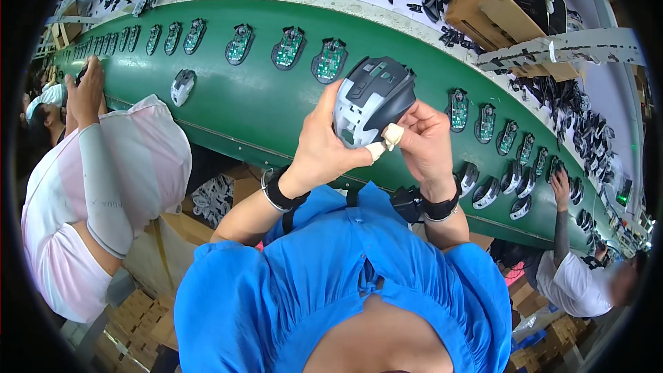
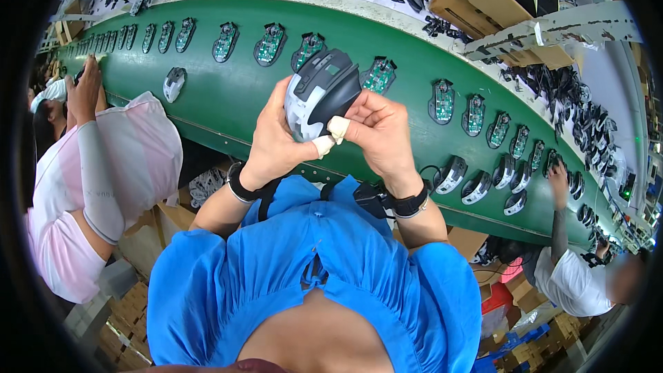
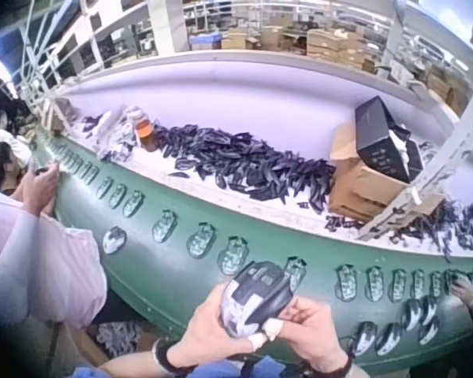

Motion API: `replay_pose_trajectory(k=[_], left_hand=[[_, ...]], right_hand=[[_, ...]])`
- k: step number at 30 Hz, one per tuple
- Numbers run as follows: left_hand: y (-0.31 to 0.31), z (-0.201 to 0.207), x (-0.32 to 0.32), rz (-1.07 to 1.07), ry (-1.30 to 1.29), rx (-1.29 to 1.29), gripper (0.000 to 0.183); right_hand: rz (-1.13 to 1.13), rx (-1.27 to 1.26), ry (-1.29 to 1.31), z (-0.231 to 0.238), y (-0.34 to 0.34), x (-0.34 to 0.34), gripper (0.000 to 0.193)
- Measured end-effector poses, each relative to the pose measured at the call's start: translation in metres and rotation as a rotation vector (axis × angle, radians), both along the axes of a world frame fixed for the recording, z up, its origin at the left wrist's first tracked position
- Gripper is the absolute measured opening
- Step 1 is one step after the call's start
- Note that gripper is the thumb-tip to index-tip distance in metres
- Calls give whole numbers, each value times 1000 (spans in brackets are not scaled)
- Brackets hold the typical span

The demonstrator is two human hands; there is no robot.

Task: The person assembles small electronic devices on a green workbench. They pick up white plastic casings and black components, fit them together, and place the finished units on the table. The person also retrieves parts from a cardboard box and handles loose components.

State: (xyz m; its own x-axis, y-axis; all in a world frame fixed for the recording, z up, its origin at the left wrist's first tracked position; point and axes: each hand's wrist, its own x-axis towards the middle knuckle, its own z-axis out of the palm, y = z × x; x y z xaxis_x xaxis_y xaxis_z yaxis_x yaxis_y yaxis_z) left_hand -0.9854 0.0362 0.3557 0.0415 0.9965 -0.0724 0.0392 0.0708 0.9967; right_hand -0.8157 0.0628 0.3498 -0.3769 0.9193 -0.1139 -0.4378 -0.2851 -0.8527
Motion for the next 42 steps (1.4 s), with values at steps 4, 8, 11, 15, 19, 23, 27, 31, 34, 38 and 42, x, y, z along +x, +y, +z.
replay_pose_trajectory(k=[4, 8, 11, 15, 19, 23, 27, 31, 34, 38, 42], left_hand=[[12, -21, -8, -12, -33, -90, 75], [-11, -5, -21, -225, 60, -67, 83], [-39, -5, -14, -282, -116, -78, 86], [-57, 24, -17, -231, 116, 136, 80], [-65, 31, -13, -177, 128, 303, 73], [-29, -10, -1, -67, 183, 115, 66], [-11, -92, 19, 146, 324, 97, 68], [-38, -143, 54, -196, 355, 146, 85], [-46, -140, 35, -455, 528, -182, 88], [-39, -168, -39, -91, 405, -72, 52], [-40, -177, -109, 241, 517, -65, 40]], right_hand=[[60, -126, -73, -32, 12, -2, 11], [162, -102, -18, -16, 1, 21, 52], [218, -27, 11, 8, -11, 20, 67], [281, 55, -47, 32, -42, 17, 83], [268, 226, -28, 33, -54, 19, 80], [210, 40, -74, -16, -15, 18, 62], [-86, -195, -59, -62, -12, -2, 69], [-472, -176, -559, -135, -30, -2, 70], [-521, 33, -944, -174, -46, 35, 71], [-572, 294, -1908, -189, -69, 116, 75], [-531, 405, -1848, -173, -31, 148, 68]])
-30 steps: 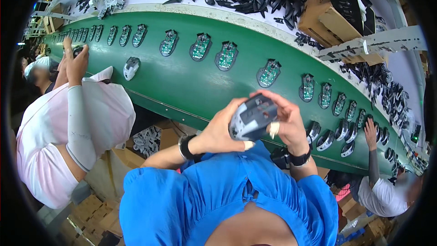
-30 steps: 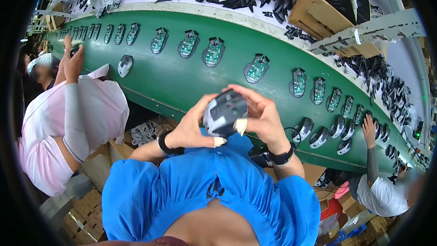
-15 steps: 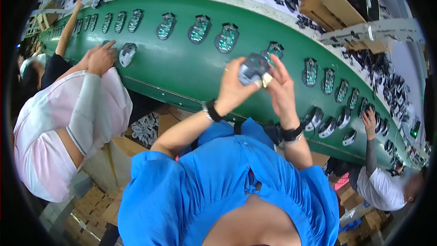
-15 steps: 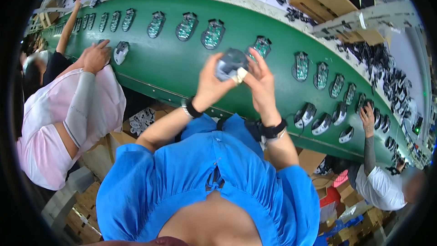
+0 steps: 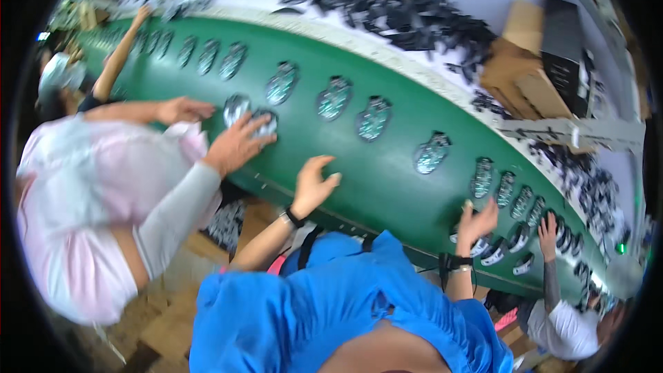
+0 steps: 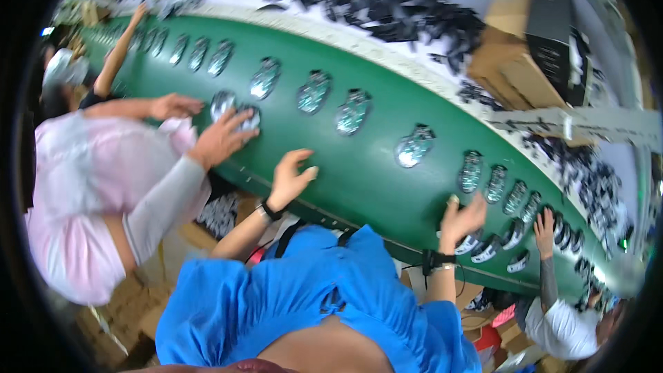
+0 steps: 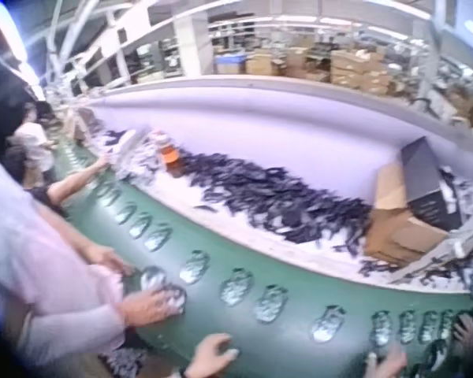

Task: The person assembles small electronic devices on a green workbench. They pick up white plastic casings and black components, fit them together, and place the finished units on the table. The person also retrieves parts from a cardboard box and handles loose components.

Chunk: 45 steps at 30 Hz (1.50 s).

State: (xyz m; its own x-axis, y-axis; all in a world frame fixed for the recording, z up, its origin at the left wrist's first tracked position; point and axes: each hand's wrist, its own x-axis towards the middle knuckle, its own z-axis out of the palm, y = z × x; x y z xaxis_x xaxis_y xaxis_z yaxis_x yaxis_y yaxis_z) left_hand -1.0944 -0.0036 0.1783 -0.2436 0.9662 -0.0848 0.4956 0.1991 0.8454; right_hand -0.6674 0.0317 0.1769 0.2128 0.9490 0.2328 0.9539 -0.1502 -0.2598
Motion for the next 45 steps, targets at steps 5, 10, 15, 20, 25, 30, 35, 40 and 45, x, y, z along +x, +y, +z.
replay_pose_trajectory(k=[5, 10, 15, 20, 25, 30, 35, 40, 45], left_hand=[[6, 5, -11, -1, -48, -34, 31], [8, 16, 3, -80, -97, -10, 26], [-10, 28, 2, 9, -72, 3, 24], [-3, 26, -19, 128, 116, 87, 28], [35, 13, -34, 285, 490, 142, 60], [53, -21, -51, 242, 611, -140, 70], [47, -10, -36, 236, 629, -45, 64], [27, -15, -29, 206, 598, 43, 67], [26, 21, -6, 284, 129, -4, 51]], right_hand=[[464, 103, 362, 23, 181, -144, 42], [532, 234, 6, -12, 336, -205, 43], [750, 177, -178, -12, 367, -212, 30], [611, 300, 386, -21, 368, -186, 36], [236, -209, 1354, 27, 348, -166, 26], [503, -963, 1105, 54, 213, -144, 21], [509, -895, 931, -9, 77, -135, 35], [149, -449, 832, -24, 29, -144, 50], [-58, -499, 1568, -13, 21, -162, 38]])
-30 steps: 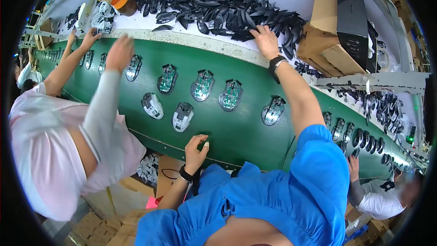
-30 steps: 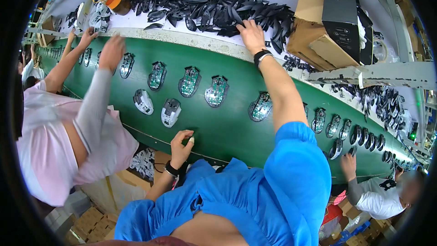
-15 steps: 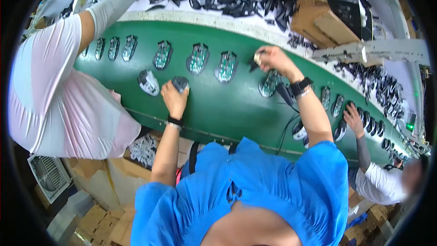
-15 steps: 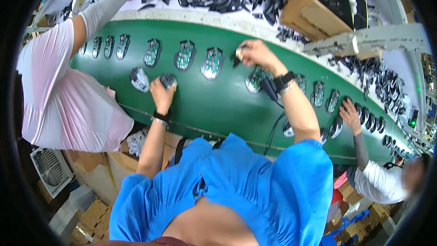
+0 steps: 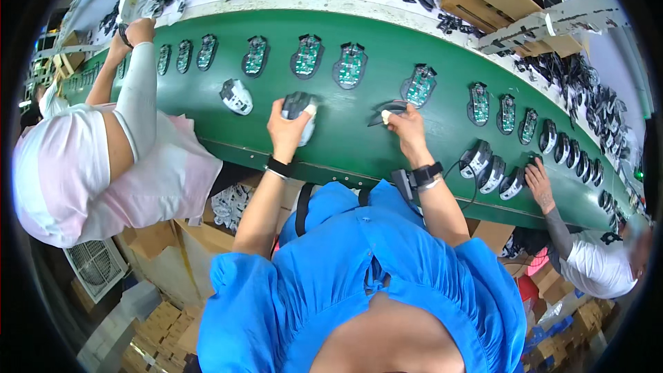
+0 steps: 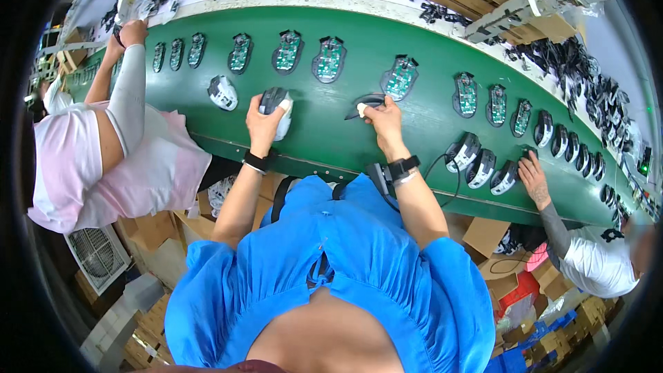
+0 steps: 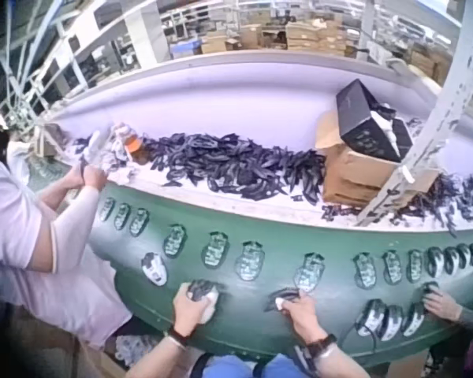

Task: The person assembles small electronic devices on a green workbench. They pick up white plastic casings and black components, fit them together, and place the finished units on the table. The person also retrieves parts from a cardboard box and handles loose components.

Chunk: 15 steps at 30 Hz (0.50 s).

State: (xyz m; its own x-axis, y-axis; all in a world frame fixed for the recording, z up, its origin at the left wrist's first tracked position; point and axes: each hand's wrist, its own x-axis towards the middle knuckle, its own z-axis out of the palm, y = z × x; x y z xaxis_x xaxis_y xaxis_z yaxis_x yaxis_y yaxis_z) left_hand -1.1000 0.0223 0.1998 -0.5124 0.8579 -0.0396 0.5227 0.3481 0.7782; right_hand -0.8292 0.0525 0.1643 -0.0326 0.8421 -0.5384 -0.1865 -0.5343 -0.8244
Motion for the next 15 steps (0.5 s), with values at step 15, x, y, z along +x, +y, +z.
replay_pose_trajectory(k=[15], left_hand=[[1, 101, 79, -126, -972, 148, 27]], right_hand=[[483, 250, 326, 171, 0, -22, 58]])
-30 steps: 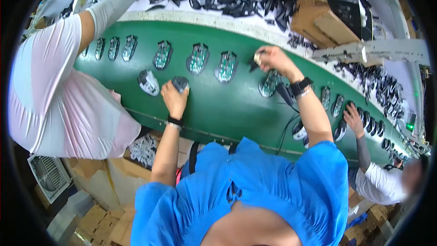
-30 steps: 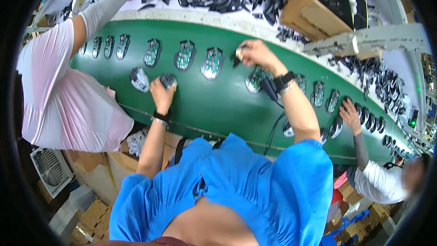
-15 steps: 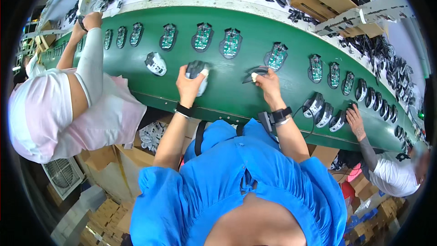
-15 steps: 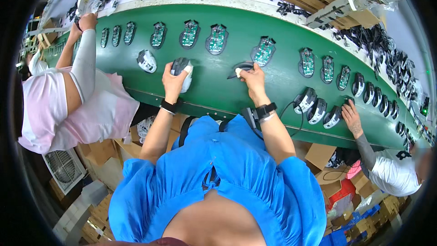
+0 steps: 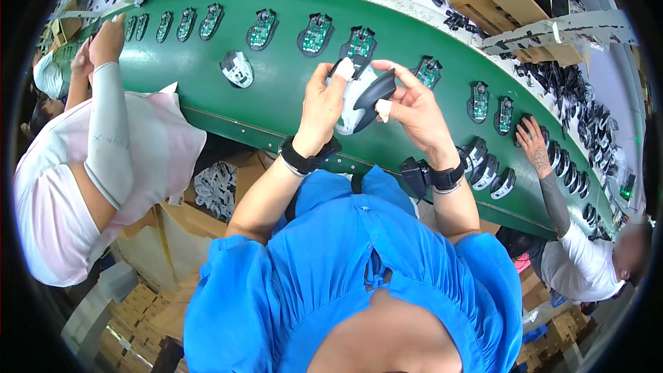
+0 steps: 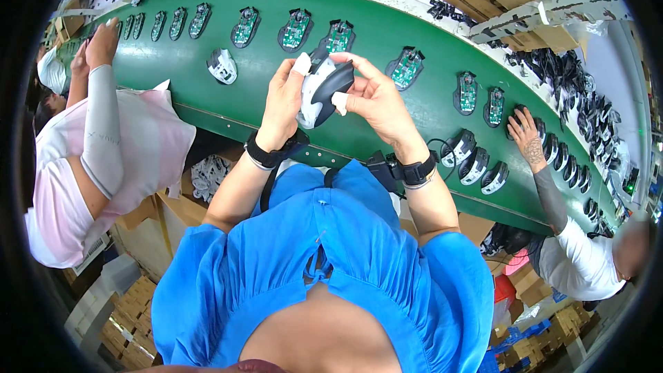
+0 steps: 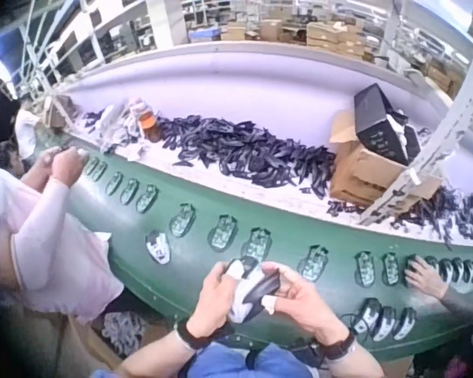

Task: The person assembles small electronic devices on a green workbench. They pick up white plastic casings and black components, fit them together, and place the finished units on the table. The person also retrieves parts from a cardboard box and handles loose components.

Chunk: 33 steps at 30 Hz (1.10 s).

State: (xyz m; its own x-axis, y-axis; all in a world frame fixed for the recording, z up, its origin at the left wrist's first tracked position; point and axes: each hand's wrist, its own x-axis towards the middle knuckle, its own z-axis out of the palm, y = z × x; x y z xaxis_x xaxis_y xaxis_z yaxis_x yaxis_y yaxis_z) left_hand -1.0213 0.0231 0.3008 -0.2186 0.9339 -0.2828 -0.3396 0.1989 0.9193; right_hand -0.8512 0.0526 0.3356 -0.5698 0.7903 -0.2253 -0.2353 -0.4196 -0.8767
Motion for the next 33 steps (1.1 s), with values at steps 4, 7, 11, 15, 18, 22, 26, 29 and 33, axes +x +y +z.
replay_pose_trajectory(k=[4, 7, 11, 15, 18, 22, 26, 29, 33], left_hand=[[-4, 5, -5, -13, 15, -36, 29], [-3, 5, -9, -41, 127, -91, 30], [-3, -3, -8, -33, 205, -92, 32], [-1, 2, -10, -35, 131, -131, 33], [0, 8, -12, -97, 38, -145, 35], [-17, 24, -12, -245, 123, -16, 59], [-27, 29, -13, -284, 264, 82, 75], [-26, 33, -15, -303, 437, 133, 66], [-15, 8, -22, -390, 377, 90, 64]], right_hand=[[11, 24, -18, 5, -1, -8, 62], [35, 86, -158, 2, 1, -8, 71], [-59, 163, -384, 5, -4, -14, 81], [-189, 169, -493, -2, -9, -22, 75], [-123, -27, -212, -20, -8, -18, 56], [-193, -223, 165, -16, -7, -19, 32], [-213, -129, 122, -5, -15, -23, 33], [-254, -83, 104, -13, -18, -25, 29], [-182, -230, 24, -20, -15, -17, 33]])
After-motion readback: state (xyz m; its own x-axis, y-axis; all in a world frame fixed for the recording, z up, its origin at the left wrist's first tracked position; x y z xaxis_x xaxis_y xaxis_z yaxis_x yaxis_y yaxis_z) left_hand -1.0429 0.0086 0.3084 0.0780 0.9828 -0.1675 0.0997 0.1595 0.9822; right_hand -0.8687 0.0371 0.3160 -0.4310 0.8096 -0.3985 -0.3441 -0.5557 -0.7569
